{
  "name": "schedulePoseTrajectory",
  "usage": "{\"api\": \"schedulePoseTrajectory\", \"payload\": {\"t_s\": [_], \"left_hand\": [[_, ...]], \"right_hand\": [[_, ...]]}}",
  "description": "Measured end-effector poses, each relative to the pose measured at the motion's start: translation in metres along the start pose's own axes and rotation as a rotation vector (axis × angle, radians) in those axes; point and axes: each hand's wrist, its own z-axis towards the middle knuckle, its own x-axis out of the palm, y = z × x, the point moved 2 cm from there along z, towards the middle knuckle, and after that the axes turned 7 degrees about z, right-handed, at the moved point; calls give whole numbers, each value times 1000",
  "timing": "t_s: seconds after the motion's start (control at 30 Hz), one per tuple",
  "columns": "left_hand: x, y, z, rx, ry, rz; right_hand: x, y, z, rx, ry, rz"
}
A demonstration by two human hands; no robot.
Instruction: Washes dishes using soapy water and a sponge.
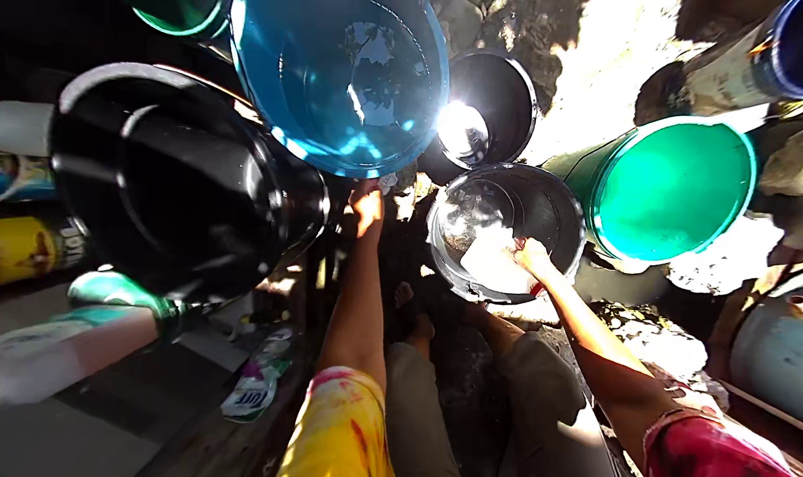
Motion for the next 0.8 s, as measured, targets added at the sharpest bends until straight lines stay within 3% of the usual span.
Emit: {"api": "schedulePoseTrajectory", "payload": {"t_s": [0.17, 0.3, 0.53, 0.8], "left_hand": [[-27, 14, -62, 33, 25, -440], [-65, 8, -132, 67, 142, -616], [-125, -3, -223, 101, 156, -757], [-186, -9, -304, 195, 75, -868]], "right_hand": [[-3, -16, -49, -67, -5, 647], [1, -19, -91, -273, 44, 884], [3, 9, -168, -258, 15, 578], [28, 51, -240, -252, 32, 492]]}}
